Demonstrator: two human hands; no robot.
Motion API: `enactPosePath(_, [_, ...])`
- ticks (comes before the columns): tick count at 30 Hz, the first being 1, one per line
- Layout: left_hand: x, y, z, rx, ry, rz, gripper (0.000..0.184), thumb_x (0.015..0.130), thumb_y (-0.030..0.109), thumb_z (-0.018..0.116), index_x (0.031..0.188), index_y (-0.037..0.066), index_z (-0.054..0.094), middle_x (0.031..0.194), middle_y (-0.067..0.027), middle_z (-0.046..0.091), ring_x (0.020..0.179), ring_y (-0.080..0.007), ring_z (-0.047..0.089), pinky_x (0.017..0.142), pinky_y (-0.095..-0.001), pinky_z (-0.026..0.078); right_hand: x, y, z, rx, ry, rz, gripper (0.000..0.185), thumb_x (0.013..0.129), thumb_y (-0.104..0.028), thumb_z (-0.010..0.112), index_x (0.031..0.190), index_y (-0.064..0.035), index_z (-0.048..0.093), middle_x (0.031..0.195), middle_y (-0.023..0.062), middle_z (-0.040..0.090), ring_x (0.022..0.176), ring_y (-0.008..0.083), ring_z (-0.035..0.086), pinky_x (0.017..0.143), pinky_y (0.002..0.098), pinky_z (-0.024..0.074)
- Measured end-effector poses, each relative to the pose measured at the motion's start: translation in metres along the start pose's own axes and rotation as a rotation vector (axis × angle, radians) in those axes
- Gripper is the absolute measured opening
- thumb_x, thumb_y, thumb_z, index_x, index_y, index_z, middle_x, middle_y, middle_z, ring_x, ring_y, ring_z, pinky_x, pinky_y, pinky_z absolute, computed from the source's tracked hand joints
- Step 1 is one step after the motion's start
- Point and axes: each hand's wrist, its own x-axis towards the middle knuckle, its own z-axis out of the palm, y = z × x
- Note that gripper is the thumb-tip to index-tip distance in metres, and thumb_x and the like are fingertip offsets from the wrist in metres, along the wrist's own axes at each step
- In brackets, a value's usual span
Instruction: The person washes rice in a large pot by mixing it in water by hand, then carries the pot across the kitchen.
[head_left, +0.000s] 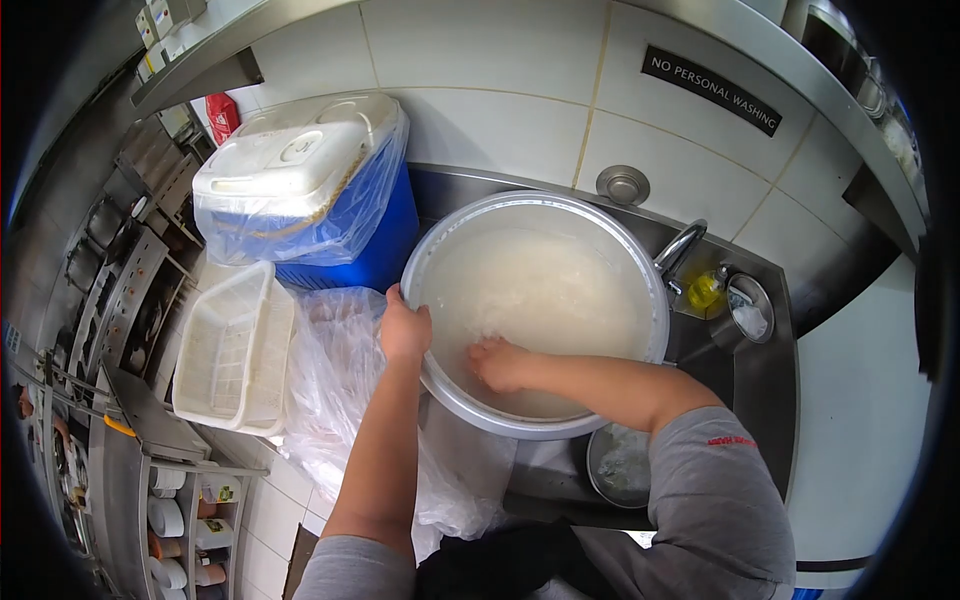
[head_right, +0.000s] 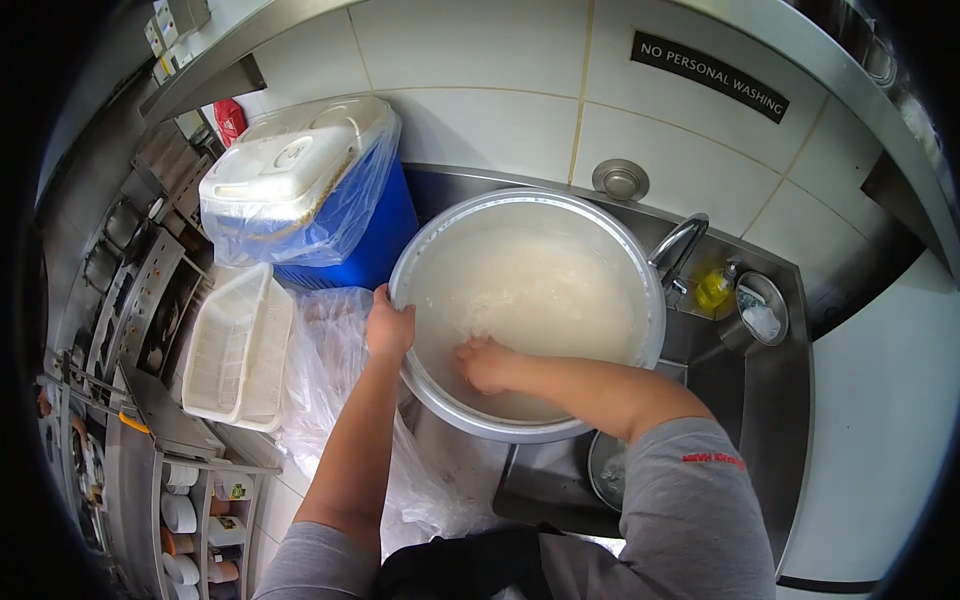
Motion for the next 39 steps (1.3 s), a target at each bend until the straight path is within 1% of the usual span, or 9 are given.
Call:
enactPosePath(4, [0.0, -0.001, 0.0, 0.017, 0.004, -0.006, 0.058, 0.08, 0.018, 0.061, 0.132, 0.006, 0.038, 0.11, -0.0227, 0.062, 0.101, -0.0379, 0.061, 0.086, -0.0454, 0.048, -0.03, 0.038, 0.015, -0.121, 0.135, -0.285, 0.05, 0.084, -0.029, 0.055, 0.128, -0.0058, 0.049, 0.134, 0.012, 0.047, 0.126, 0.0286, 0.043, 0.101, 0.043, 0.0381])
enactPosePath(6, [0.0, -0.002, 0.0, 0.014, 0.001, -0.025, 0.058, 0.079, 0.02, 0.064, 0.13, 0.006, 0.041, 0.112, -0.0214, 0.062, 0.103, -0.0373, 0.06, 0.088, -0.0437, 0.047, -0.047, 0.064, -0.005, -0.041, -0.035, -0.137, 0.051, 0.084, -0.031, 0.056, 0.129, -0.0083, 0.048, 0.132, 0.009, 0.05, 0.125, 0.024, 0.045, 0.101, 0.0403, 0.0379])
enactPosePath(18, [-0.015, -0.006, 0.008, -0.012, 0.063, 0.013, 0.058, 0.081, 0.017, 0.062, 0.132, 0.005, 0.038, 0.111, -0.0238, 0.061, 0.102, -0.0373, 0.06, 0.087, -0.0445, 0.047, -0.091, 0.162, 0.026, 0.192, 0.177, 0.676, 0.055, 0.091, -0.039, 0.051, 0.136, -0.007, 0.041, 0.14, 0.015, 0.042, 0.126, 0.0291, 0.044, 0.104, 0.0411, 0.0357])
enactPosePath(20, [-0.019, -0.004, 0.006, -0.015, 0.051, -0.015, 0.058, 0.081, 0.018, 0.063, 0.132, 0.005, 0.038, 0.112, -0.0221, 0.061, 0.103, -0.0374, 0.059, 0.087, -0.0445, 0.047, -0.086, 0.158, 0.029, 0.304, -0.075, 0.855, 0.061, 0.09, -0.034, 0.052, 0.138, -0.0009, 0.036, 0.141, 0.0191, 0.039, 0.129, 0.0333, 0.041, 0.106, 0.0439, 0.0323])
enactPosePath(23, [-0.028, 0.004, 0.005, 0.05, 0.12, -0.01, 0.057, 0.08, 0.018, 0.064, 0.131, 0.007, 0.041, 0.114, -0.0181, 0.058, 0.103, -0.0364, 0.058, 0.087, -0.0437, 0.047, -0.083, 0.136, 0.056, -0.209, -0.238, 0.616, 0.057, 0.081, -0.013, 0.054, 0.132, 0.0071, 0.041, 0.132, 0.0258, 0.047, 0.12, 0.032, 0.051, 0.101, 0.049, 0.0371])
enactPosePath(28, [-0.039, 0.014, 0.007, 0.4, 0.53, 0.368, 0.053, 0.079, 0.017, 0.064, 0.128, 0.009, 0.046, 0.113, -0.0134, 0.053, 0.102, -0.0325, 0.057, 0.084, -0.0417, 0.048, -0.085, 0.06, 0.051, -0.129, -0.373, 0.445, 0.029, 0.07, -0.016, 0.067, 0.097, -0.0069, 0.072, 0.104, 0.0181, 0.066, 0.098, 0.031, 0.064, 0.085, 0.047, 0.0486])
enactPosePath(30, [-0.039, 0.014, 0.013, 0.485, 0.117, 0.686, 0.05, 0.079, 0.018, 0.062, 0.127, 0.011, 0.049, 0.113, -0.0129, 0.052, 0.103, -0.0313, 0.056, 0.085, -0.0423, 0.047, -0.093, 0.029, 0.039, -0.163, -0.374, 0.263, 0.022, 0.071, -0.017, 0.066, 0.089, -0.0084, 0.074, 0.099, 0.0178, 0.068, 0.093, 0.0305, 0.065, 0.081, 0.0441, 0.0507])
enactPosePath(36, [-0.078, 0.023, 0.028, 0.867, -0.46, 0.574, 0.055, 0.083, 0.023, 0.059, 0.136, 0.028, 0.045, 0.141, -0.0079, 0.042, 0.118, -0.0273, 0.052, 0.094, -0.0391, 0.045, -0.101, 0.007, -0.009, 0.228, -0.499, 0.095, 0.022, 0.083, -0.015, 0.054, 0.092, -0.0044, 0.071, 0.091, 0.0157, 0.068, 0.074, 0.029, 0.066, 0.069, 0.0431, 0.0527])
enactPosePath(39, [-0.071, 0.031, 0.031, 0.998, -0.82, 0.539, 0.064, 0.08, 0.034, 0.066, 0.138, 0.032, 0.039, 0.151, -0.0079, 0.027, 0.124, -0.0262, 0.049, 0.098, -0.0413, 0.044, -0.088, 0.046, -0.014, 1.005, -0.222, 0.34, 0.024, 0.086, -0.016, 0.052, 0.103, -0.0043, 0.065, 0.083, 0.0146, 0.067, 0.072, 0.0278, 0.064, 0.069, 0.0424, 0.0526])
